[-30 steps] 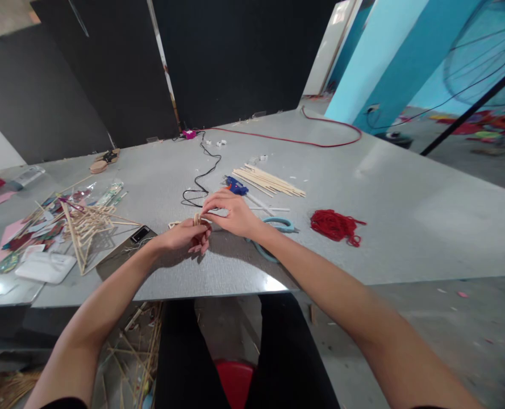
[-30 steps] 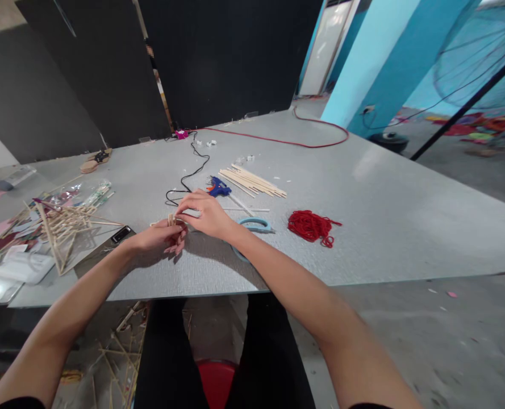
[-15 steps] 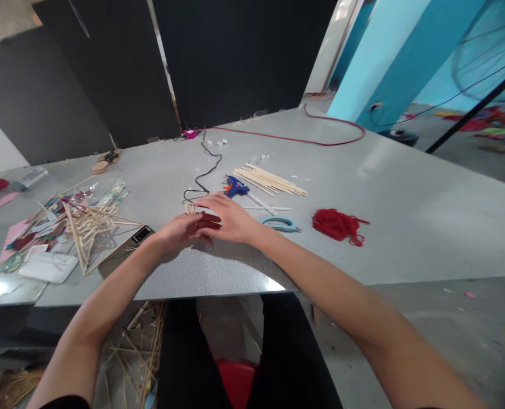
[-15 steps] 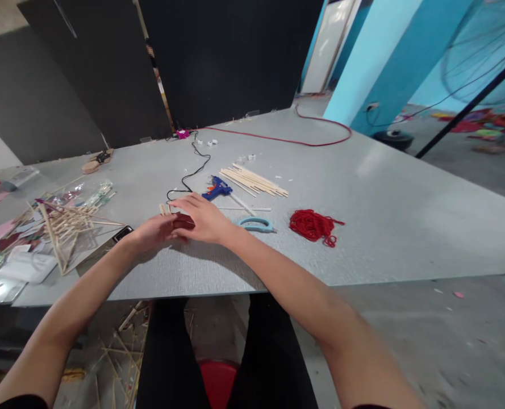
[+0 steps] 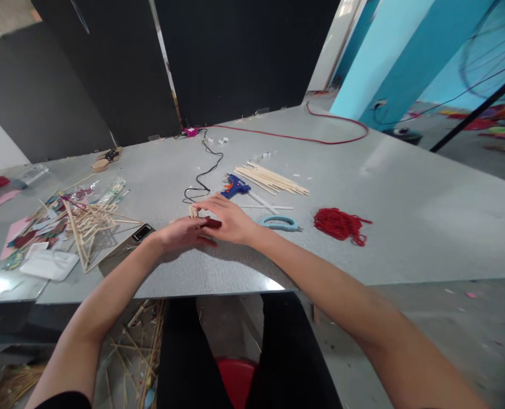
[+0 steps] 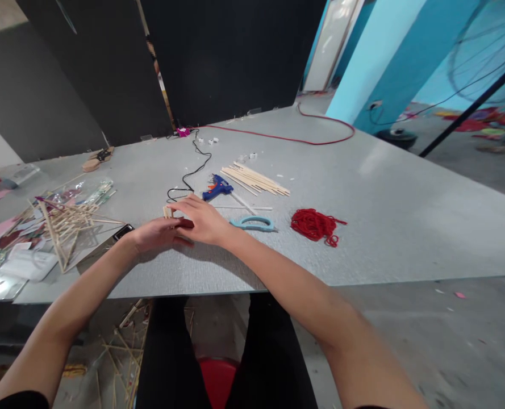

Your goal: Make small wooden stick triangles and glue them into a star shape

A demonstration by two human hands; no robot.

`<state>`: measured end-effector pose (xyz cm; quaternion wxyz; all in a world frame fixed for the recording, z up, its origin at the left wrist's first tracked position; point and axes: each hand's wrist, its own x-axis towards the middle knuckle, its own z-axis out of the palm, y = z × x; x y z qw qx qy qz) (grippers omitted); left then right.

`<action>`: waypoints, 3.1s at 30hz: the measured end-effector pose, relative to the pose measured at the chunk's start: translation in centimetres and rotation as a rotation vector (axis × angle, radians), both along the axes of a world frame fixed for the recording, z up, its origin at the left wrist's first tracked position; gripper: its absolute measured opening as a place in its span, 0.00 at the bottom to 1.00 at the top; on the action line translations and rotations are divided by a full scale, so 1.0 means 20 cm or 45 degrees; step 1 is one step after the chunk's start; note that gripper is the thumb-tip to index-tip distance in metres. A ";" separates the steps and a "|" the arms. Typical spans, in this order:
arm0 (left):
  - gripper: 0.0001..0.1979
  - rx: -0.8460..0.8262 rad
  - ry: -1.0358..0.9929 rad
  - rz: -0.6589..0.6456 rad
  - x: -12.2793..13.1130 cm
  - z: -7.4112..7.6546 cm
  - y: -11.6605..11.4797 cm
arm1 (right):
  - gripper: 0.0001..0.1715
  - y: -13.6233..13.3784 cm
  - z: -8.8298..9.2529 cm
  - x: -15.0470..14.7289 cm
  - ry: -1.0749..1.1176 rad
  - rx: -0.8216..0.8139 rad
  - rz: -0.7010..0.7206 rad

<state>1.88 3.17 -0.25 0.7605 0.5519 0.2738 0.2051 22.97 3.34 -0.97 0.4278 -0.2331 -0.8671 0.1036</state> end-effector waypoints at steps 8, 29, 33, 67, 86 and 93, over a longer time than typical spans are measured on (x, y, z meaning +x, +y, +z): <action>0.18 -0.044 0.024 -0.111 -0.02 0.02 -0.01 | 0.30 -0.03 0.02 -0.01 0.035 -0.062 0.123; 0.24 0.008 0.067 -0.053 0.00 0.07 -0.02 | 0.34 -0.03 0.01 0.00 0.121 -0.157 0.047; 0.24 -0.022 0.052 -0.033 0.00 0.06 -0.01 | 0.28 -0.02 0.01 0.00 0.114 -0.119 0.035; 0.26 0.098 0.105 -0.070 0.00 0.08 -0.03 | 0.30 -0.02 0.01 0.02 0.053 0.030 0.046; 0.30 0.107 0.098 -0.118 0.03 0.10 -0.06 | 0.25 -0.05 0.01 -0.01 0.083 0.121 -0.014; 0.29 0.087 0.173 -0.099 0.02 0.09 -0.06 | 0.27 -0.06 0.01 -0.01 0.068 0.098 -0.003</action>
